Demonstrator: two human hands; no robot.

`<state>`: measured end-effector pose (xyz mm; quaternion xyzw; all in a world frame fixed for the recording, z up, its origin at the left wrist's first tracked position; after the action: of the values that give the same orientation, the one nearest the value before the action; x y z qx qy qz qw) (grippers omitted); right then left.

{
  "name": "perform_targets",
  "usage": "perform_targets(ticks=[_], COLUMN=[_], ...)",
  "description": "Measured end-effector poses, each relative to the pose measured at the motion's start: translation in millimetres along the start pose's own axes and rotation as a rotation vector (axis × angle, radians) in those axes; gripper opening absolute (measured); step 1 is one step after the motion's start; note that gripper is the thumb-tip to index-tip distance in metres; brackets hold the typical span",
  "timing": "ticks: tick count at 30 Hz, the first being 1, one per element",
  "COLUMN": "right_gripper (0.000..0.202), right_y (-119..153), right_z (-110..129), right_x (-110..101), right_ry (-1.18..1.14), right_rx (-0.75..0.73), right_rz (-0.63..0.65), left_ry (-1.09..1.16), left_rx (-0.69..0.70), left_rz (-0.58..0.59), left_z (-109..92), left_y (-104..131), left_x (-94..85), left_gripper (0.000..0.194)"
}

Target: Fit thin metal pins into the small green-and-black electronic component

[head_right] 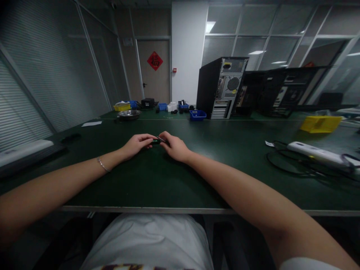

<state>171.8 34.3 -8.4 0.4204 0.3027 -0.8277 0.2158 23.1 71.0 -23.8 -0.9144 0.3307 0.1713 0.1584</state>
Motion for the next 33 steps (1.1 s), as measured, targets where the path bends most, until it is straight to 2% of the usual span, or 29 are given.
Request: perform_targets(ticks=[5,12,16,22,33], right_gripper=[0.015,0.018,0.017,0.020,0.021], right_y=[1,2,2,2,0], right_z=[0,4,5,6,4], right_x=[1,2,3,5,6], right_ry=[0.142,0.249,0.248,0.272,0.246], right_rx=[0.038,0.043,0.042,0.030,0.024], right_rz=[0.028,0.046,0.055,0.084,0.083], left_ry=[-0.015,-0.061,-0.089,-0.120,-0.259], left_rx=[0.006,0.026,0.039,0.054,0.085], left_rz=[-0.016,-0.003,0.000,0.099,0.072], left_z=[0,-1,-4,-6,-10], left_y=[0,0,1,0,2], left_x=[-3.0,-1.5,-0.7,7.6,7.5], left_gripper=[0.028,0.028,0.029,0.036,0.031])
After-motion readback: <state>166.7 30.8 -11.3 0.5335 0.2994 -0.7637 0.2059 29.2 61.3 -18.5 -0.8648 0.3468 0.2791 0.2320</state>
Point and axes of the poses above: each hand's wrist, its own y-axis away from the middle knuckle, its own x-axis out of the palm, z = x × y, the point moved 7 cm from there along -y, towards the middle knuckle, and after that the axes turned 14 degrees about z, right-handed, at the moved point
